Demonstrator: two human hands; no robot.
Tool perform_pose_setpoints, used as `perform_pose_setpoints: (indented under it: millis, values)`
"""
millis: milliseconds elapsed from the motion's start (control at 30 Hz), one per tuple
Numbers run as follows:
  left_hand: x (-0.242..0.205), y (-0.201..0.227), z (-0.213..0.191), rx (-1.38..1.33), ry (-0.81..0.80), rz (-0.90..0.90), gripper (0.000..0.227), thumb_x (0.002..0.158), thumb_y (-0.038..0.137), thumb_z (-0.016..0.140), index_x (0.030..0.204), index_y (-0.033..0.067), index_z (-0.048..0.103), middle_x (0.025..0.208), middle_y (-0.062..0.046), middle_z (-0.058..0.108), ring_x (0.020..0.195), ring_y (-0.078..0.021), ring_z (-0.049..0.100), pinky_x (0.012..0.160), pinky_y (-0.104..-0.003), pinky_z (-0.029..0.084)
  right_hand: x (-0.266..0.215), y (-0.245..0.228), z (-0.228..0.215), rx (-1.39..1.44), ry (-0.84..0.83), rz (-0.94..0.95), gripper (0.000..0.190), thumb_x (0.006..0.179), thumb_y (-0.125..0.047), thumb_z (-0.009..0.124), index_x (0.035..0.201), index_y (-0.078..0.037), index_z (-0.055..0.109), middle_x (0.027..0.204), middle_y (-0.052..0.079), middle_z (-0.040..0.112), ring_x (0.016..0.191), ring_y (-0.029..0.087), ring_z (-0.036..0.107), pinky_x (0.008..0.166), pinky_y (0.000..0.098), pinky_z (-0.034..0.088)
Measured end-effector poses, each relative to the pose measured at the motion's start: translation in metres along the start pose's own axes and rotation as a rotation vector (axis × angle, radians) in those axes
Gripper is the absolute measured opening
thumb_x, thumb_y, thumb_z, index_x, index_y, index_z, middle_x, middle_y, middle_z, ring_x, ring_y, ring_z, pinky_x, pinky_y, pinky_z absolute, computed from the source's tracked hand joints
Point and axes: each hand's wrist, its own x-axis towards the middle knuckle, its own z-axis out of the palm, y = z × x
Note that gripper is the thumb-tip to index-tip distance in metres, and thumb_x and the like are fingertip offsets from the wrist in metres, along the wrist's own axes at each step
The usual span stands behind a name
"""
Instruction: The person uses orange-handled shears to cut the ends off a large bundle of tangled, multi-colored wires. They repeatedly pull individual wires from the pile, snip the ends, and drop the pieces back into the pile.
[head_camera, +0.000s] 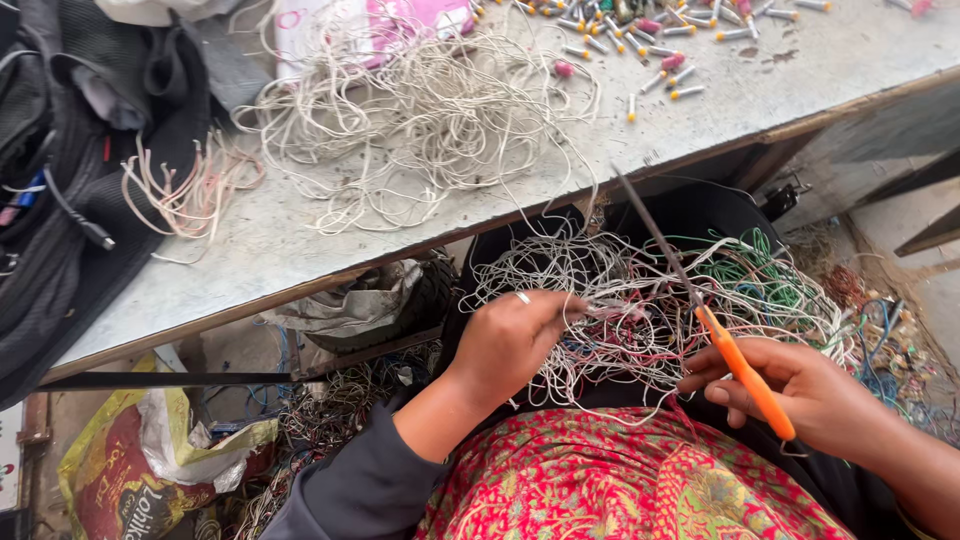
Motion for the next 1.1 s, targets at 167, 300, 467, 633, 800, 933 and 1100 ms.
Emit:
perform_pose_setpoints:
  millis: [167,300,467,633,800,933,1100]
  values:
    - [0.002,0.016,-0.011,-0.539,0.115,-0.375,0.007,0.103,0.011,0.065,0.108,0.0079,0.062,0.089,-0.005,0.076,0.082,-0.0192,0.074,0.074,-0.029,0.058,0.006,0.003,0.005,-0.022,0.003,0.030,0.040,0.084,-0.018,0.077,0.122,-0.008,0.070,0.106,0.008,0.078,0.072,0.013,0.069,0.064,0.0320,0.058]
    - [0.004,0.021,-0.028,-0.313,0.151,-0.198,0.011,0.094,0.006,0.073,0.105,0.0057,0.072,0.091,-0.006,0.075,0.080,-0.0197,0.072,0.071,-0.030,0.056,0.002,0.004,0.003,-0.032,0.033,0.077,0.043,0.083,-0.019,0.078,0.124,-0.009,0.069,0.103,0.009,0.078,0.067,0.015,0.068,0.062,0.0331,0.059]
    - [0.005,0.021,-0.048,-0.127,0.199,-0.109,0.015,0.087,0.004,0.076,0.101,0.0076,0.079,0.095,-0.008,0.072,0.081,-0.0216,0.072,0.068,-0.031,0.056,-0.020,0.008,-0.002,0.189,-0.498,-0.118,0.068,0.090,-0.050,0.076,0.127,0.004,0.061,0.089,0.012,0.069,0.068,0.017,0.069,0.060,0.0310,0.058]
    - [0.001,0.017,-0.057,0.043,0.233,-0.004,0.013,0.089,0.005,0.075,0.101,0.0098,0.077,0.100,-0.005,0.077,0.092,-0.0225,0.075,0.079,-0.034,0.058,-0.022,0.024,-0.009,0.256,-0.738,0.016,0.098,0.079,-0.081,0.065,0.126,0.005,0.058,0.092,0.008,0.067,0.081,0.012,0.063,0.066,0.0242,0.047]
    - [-0.003,0.011,-0.058,0.143,0.260,0.027,0.012,0.088,0.005,0.076,0.099,0.0101,0.076,0.097,-0.004,0.076,0.094,-0.0230,0.073,0.084,-0.036,0.056,-0.014,0.041,-0.023,0.279,-0.759,0.111,0.097,0.081,-0.081,0.064,0.126,0.004,0.056,0.108,0.011,0.069,0.096,0.014,0.065,0.083,0.0268,0.051]
    - [-0.003,0.009,-0.051,0.111,0.276,0.041,0.014,0.085,0.005,0.079,0.097,0.0107,0.076,0.094,-0.003,0.074,0.093,-0.0230,0.071,0.086,-0.037,0.056,-0.015,0.048,-0.020,0.244,-0.596,0.210,0.095,0.086,-0.075,0.064,0.136,0.005,0.050,0.107,0.010,0.063,0.087,0.016,0.060,0.075,0.0309,0.047]
    - [-0.006,0.016,-0.038,0.005,0.217,0.169,0.017,0.085,0.006,0.082,0.099,0.0125,0.076,0.098,-0.001,0.074,0.096,-0.0203,0.071,0.088,-0.035,0.056,-0.019,0.037,-0.004,0.324,-0.477,0.274,0.101,0.072,-0.072,0.065,0.150,-0.012,0.042,0.115,0.006,0.067,0.094,0.010,0.065,0.080,0.0268,0.052]
